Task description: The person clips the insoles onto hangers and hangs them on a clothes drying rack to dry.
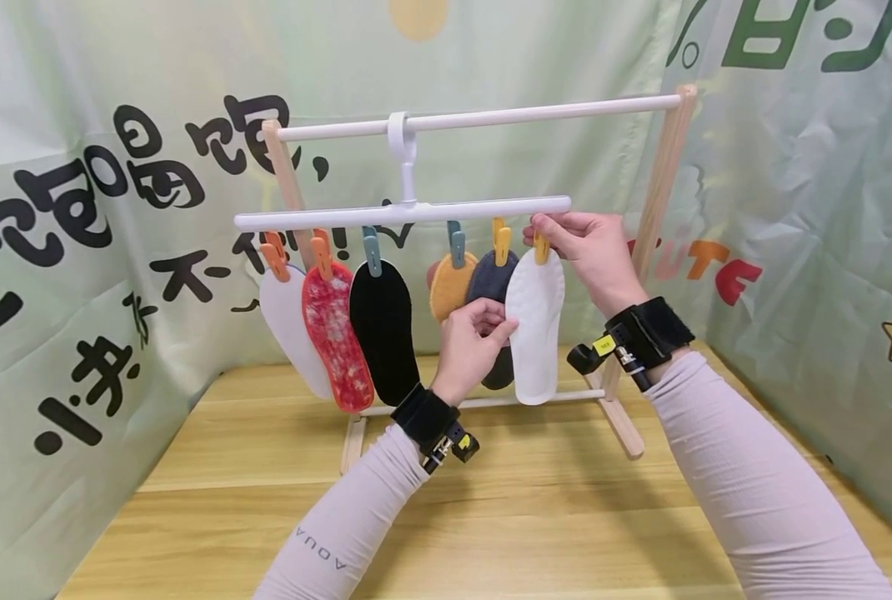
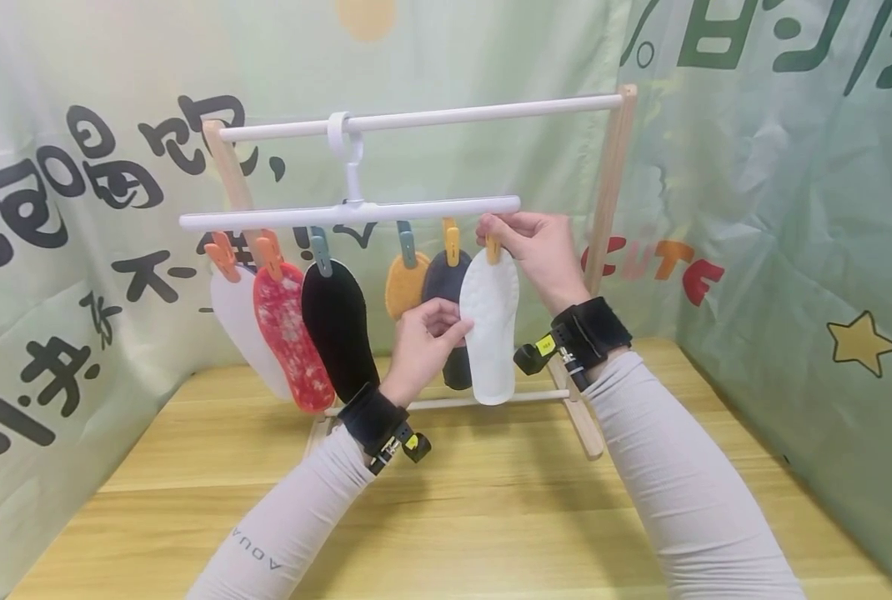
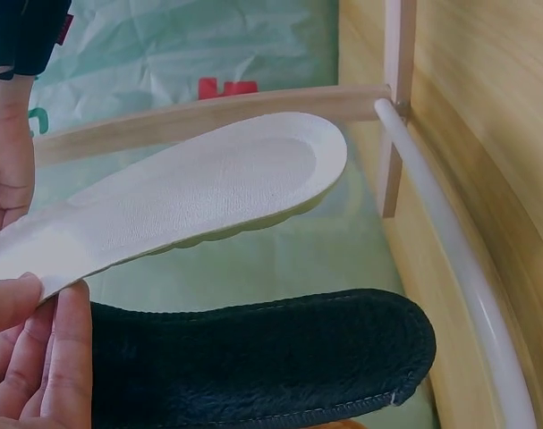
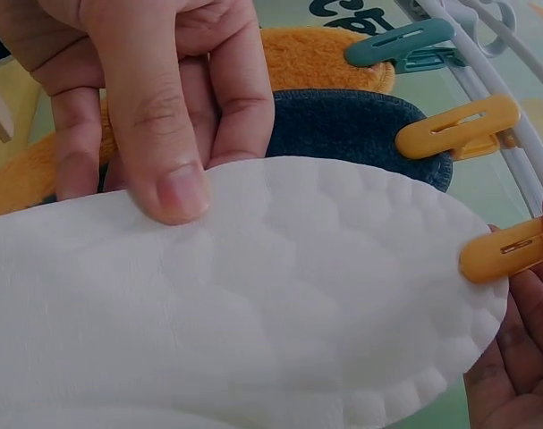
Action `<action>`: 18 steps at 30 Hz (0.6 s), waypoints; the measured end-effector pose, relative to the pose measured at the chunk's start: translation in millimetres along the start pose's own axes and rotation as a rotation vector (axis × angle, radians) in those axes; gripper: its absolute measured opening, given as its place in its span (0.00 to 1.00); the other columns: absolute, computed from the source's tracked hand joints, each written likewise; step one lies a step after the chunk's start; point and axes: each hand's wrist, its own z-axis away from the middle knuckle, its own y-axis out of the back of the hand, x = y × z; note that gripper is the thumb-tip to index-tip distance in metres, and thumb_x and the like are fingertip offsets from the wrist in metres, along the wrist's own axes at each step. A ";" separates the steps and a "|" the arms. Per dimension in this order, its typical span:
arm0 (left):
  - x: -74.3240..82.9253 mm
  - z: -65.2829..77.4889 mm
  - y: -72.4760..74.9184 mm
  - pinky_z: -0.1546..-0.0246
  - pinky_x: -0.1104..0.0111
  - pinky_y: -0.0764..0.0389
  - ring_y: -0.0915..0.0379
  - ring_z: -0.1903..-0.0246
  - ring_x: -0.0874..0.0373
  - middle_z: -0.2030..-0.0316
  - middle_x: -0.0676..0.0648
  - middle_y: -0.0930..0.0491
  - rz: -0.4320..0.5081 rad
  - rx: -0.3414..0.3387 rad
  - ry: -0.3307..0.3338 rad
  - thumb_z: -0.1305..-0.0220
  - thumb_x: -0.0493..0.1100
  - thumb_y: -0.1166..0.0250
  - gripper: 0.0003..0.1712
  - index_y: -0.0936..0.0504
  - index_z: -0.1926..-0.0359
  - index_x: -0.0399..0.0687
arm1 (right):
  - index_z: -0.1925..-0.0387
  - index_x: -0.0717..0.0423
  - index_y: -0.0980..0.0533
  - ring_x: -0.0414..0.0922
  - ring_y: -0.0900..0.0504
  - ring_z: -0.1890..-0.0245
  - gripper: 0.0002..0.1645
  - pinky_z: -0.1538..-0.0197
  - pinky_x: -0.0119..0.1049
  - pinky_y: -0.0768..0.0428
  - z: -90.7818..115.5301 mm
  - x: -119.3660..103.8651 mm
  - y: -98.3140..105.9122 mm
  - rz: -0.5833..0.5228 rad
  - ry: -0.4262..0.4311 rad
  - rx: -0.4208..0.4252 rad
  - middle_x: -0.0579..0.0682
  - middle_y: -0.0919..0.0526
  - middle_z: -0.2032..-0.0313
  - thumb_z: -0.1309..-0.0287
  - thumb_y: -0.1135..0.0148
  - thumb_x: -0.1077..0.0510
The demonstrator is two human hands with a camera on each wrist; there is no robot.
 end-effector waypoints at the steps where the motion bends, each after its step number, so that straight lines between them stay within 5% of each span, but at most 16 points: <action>1: 0.3 0.2 0.1 0.66 0.70 0.10 0.18 0.74 0.67 0.67 0.38 0.12 -0.001 0.001 0.001 0.34 0.34 0.25 0.06 0.13 0.60 0.36 | 0.50 0.56 0.10 0.35 0.08 0.56 0.19 0.47 0.25 0.15 0.8 -0.1 0.0 -0.001 -0.005 -0.003 0.41 0.06 0.66 0.33 0.25 0.47; 6: 1.7 0.5 2.6 0.66 0.72 0.12 0.19 0.74 0.69 0.67 0.38 0.11 -0.014 -0.002 0.000 0.33 0.34 0.25 0.06 0.13 0.60 0.36 | 0.46 0.55 0.11 0.35 0.09 0.52 0.22 0.45 0.26 0.17 3.7 1.4 -1.7 0.012 -0.018 -0.008 0.41 0.06 0.63 0.32 0.26 0.44; 14: 11.2 12.7 18.3 0.57 0.72 0.12 0.10 0.62 0.56 0.60 0.43 0.08 -0.181 -0.085 0.000 0.29 0.38 0.28 0.07 0.12 0.53 0.40 | 0.39 0.59 0.16 0.31 0.10 0.53 0.28 0.45 0.26 0.16 11.7 8.2 -6.9 0.092 0.005 0.017 0.37 0.06 0.58 0.26 0.33 0.42; 18: 14.8 23.7 35.5 0.52 0.65 0.10 0.09 0.53 0.53 0.54 0.44 0.08 -0.257 -0.128 -0.018 0.27 0.40 0.29 0.13 0.13 0.45 0.43 | 0.34 0.60 0.19 0.31 0.12 0.51 0.31 0.43 0.25 0.15 18.7 10.1 -4.2 0.163 0.009 0.044 0.49 0.08 0.47 0.23 0.37 0.41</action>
